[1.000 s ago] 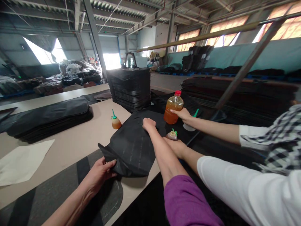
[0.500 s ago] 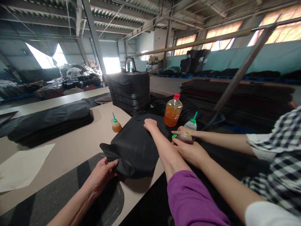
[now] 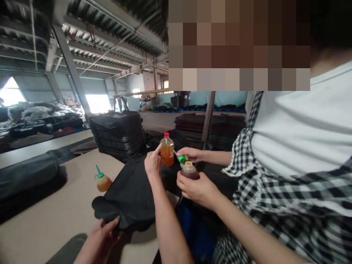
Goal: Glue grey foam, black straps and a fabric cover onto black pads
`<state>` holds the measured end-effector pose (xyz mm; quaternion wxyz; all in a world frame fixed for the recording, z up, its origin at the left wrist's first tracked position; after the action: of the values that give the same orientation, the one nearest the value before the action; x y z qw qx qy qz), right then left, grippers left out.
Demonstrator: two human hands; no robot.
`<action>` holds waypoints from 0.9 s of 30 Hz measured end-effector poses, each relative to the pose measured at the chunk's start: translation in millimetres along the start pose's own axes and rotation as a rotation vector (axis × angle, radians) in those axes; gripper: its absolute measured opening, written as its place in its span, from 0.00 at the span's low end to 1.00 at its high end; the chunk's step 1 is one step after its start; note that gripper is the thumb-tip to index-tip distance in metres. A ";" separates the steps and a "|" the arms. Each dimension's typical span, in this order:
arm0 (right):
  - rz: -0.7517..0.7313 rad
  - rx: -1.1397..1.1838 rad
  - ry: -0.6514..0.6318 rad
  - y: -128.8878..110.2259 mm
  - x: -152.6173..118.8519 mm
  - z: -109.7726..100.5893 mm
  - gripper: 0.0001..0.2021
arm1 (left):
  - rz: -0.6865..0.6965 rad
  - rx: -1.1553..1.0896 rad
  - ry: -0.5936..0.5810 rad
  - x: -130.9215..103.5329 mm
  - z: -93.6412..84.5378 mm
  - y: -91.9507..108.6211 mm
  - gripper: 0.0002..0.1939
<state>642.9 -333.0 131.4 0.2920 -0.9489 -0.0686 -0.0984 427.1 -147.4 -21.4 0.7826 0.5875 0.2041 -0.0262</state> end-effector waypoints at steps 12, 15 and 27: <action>-0.028 -0.034 -0.080 30.0 -34.1 75.4 0.14 | -0.054 -0.053 0.015 -18.9 0.7 0.6 0.13; -0.014 -0.127 -0.111 45.9 -12.4 87.1 0.15 | -0.070 -0.045 0.021 -25.0 -3.1 0.3 0.10; -0.004 -0.291 -0.216 77.5 49.2 107.2 0.18 | -0.126 -0.051 -0.049 -37.9 1.2 -18.3 0.17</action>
<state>721.0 -332.1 13.8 0.1422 -0.9860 -0.0864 -0.0054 387.6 -161.7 -24.5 0.7990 0.5524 0.2219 -0.0845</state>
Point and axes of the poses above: each hand's wrist, its own x-axis towards the middle knuckle, its own z-axis out of the palm, y = z × x, the point moved 8 cm from there along x, towards the middle knuckle, and after that the axes turned 13 degrees about x, right-handed, at the moved point
